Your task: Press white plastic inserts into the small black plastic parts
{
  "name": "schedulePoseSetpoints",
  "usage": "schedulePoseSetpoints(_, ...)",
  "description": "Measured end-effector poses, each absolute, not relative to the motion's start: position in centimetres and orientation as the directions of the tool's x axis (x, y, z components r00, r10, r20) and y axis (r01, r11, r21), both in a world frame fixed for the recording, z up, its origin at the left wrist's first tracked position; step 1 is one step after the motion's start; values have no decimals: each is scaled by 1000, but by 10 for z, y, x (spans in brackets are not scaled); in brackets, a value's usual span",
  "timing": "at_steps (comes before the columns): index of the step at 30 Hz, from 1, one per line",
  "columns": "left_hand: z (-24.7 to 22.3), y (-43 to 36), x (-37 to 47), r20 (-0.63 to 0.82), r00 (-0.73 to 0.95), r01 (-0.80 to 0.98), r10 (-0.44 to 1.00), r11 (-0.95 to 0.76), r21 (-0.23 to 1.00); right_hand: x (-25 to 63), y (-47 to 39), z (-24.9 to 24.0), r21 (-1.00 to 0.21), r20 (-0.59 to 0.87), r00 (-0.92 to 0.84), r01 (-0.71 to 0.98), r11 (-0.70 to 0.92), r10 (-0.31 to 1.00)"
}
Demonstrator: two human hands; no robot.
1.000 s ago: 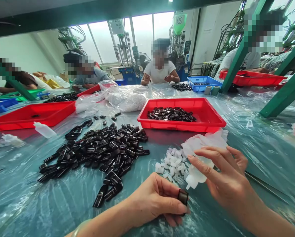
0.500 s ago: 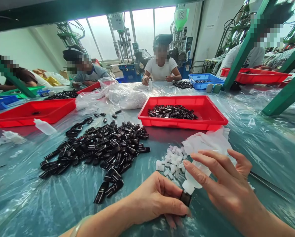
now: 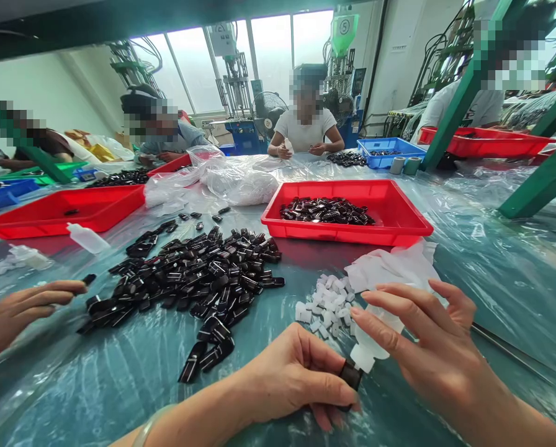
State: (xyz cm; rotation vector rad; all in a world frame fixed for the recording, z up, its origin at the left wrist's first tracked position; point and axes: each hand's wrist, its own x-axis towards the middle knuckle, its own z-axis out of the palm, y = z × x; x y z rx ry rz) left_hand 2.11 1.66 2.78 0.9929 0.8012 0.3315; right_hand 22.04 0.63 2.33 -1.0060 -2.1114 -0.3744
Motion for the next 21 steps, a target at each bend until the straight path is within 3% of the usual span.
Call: schedulePoseSetpoints(21, 26, 16, 22, -453, 685, 108, 571, 536, 837, 220, 3, 26, 72, 723, -485, 761, 644, 492)
